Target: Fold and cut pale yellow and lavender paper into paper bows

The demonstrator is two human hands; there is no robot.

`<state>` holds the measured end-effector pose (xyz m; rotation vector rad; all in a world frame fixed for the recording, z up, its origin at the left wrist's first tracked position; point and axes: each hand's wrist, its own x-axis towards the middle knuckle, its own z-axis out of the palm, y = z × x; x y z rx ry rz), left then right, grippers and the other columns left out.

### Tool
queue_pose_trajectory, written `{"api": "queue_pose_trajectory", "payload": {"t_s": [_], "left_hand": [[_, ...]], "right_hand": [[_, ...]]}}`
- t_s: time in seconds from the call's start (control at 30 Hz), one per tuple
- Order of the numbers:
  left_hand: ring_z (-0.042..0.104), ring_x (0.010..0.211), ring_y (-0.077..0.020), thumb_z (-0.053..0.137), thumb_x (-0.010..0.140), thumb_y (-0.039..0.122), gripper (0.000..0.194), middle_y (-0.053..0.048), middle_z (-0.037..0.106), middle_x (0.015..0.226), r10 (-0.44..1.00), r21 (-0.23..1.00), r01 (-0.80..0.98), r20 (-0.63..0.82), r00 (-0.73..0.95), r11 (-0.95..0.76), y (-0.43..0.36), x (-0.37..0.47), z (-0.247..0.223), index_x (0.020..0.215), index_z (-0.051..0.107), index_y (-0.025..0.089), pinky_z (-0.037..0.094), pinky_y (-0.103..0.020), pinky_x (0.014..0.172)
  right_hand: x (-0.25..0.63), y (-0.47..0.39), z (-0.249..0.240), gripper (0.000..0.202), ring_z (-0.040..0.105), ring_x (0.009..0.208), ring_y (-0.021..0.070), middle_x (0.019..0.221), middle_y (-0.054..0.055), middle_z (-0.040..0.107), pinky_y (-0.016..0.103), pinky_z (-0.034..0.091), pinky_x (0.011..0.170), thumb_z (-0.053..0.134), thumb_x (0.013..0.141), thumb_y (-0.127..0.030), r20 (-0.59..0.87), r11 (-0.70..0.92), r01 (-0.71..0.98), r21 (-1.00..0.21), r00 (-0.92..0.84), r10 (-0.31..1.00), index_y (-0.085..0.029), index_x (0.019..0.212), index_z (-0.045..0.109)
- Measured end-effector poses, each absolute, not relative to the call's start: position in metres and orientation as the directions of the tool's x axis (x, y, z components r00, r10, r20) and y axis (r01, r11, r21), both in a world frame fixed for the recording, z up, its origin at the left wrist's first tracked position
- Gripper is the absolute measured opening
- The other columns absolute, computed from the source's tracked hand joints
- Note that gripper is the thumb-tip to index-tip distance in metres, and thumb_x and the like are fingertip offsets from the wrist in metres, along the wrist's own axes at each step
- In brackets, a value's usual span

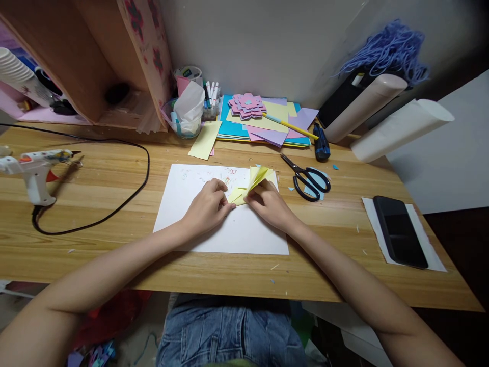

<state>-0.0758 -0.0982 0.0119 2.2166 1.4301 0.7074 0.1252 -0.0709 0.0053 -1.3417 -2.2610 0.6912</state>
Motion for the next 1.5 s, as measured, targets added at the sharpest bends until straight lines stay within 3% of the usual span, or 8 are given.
{"api": "queue_pose_trajectory", "payload": {"t_s": [0.33, 0.77, 1.03, 1.27, 1.4, 1.5], "left_hand": [[0.048, 0.101, -0.0261, 0.059, 0.079, 0.035, 0.028, -0.008, 0.057, 0.104, 0.934, 0.483, 0.799, 0.2, 0.296, -0.357, -0.101, -0.074, 0.014, 0.059, 0.054, 0.017, 0.033, -0.046, 0.085], [0.048, 0.097, -0.0267, 0.062, 0.076, 0.033, 0.024, -0.008, 0.056, 0.102, 0.951, 0.479, 0.824, 0.107, 0.289, -0.304, -0.099, -0.08, 0.021, 0.058, 0.057, 0.017, 0.034, -0.046, 0.083], [0.048, 0.093, -0.0245, 0.066, 0.07, 0.03, 0.011, -0.005, 0.054, 0.099, 0.95, 0.511, 0.81, 0.047, 0.308, -0.288, -0.089, -0.091, 0.02, 0.07, 0.064, 0.02, 0.037, -0.043, 0.08], [0.049, 0.098, -0.0254, 0.066, 0.069, 0.023, 0.013, -0.004, 0.053, 0.102, 0.942, 0.537, 0.795, -0.004, 0.336, -0.281, -0.086, -0.094, 0.023, 0.082, 0.065, 0.023, 0.038, -0.045, 0.084], [0.049, 0.102, -0.0241, 0.059, 0.076, 0.022, 0.025, -0.005, 0.053, 0.11, 0.891, 0.541, 0.736, 0.057, 0.451, -0.407, -0.086, -0.095, 0.02, 0.1, 0.063, 0.027, 0.039, -0.043, 0.086], [0.048, 0.108, -0.024, 0.046, 0.086, 0.02, 0.031, -0.008, 0.053, 0.12, 0.812, 0.447, 0.7, 0.115, 0.572, -0.556, -0.091, -0.091, 0.018, 0.114, 0.057, 0.026, 0.04, -0.042, 0.086]], "right_hand": [[0.121, -0.075, 0.0, 0.01, 0.047, 0.093, 0.0285, 0.097, 0.011, 0.054, 0.044, 0.044, 0.079, 0.051, 0.084, -0.027, 0.157, 0.43, 0.747, -0.506, -0.411, 0.898, -0.02, 0.081, 0.057], [0.123, -0.073, -0.002, 0.015, 0.048, 0.093, 0.0282, 0.092, 0.01, 0.054, 0.044, 0.044, 0.078, 0.057, 0.082, -0.034, 0.156, 0.399, 0.742, -0.539, -0.378, 0.913, -0.021, 0.075, 0.056], [0.125, -0.072, -0.004, 0.015, 0.049, 0.093, 0.0273, 0.092, 0.009, 0.052, 0.042, 0.044, 0.078, 0.059, 0.08, -0.034, 0.156, 0.397, 0.731, -0.555, -0.377, 0.913, -0.021, 0.074, 0.056], [0.126, -0.07, -0.005, 0.015, 0.049, 0.093, 0.027, 0.093, 0.009, 0.052, 0.042, 0.044, 0.078, 0.059, 0.081, -0.035, 0.171, 0.42, 0.728, -0.543, -0.394, 0.903, -0.021, 0.074, 0.056], [0.126, -0.07, -0.005, 0.016, 0.049, 0.093, 0.0271, 0.095, 0.009, 0.052, 0.042, 0.044, 0.079, 0.059, 0.08, -0.035, 0.169, 0.424, 0.729, -0.537, -0.399, 0.901, -0.021, 0.075, 0.055], [0.126, -0.069, -0.004, 0.015, 0.049, 0.091, 0.0266, 0.093, 0.008, 0.053, 0.042, 0.044, 0.078, 0.059, 0.08, -0.035, 0.169, 0.432, 0.723, -0.539, -0.41, 0.896, -0.021, 0.075, 0.056]]}}
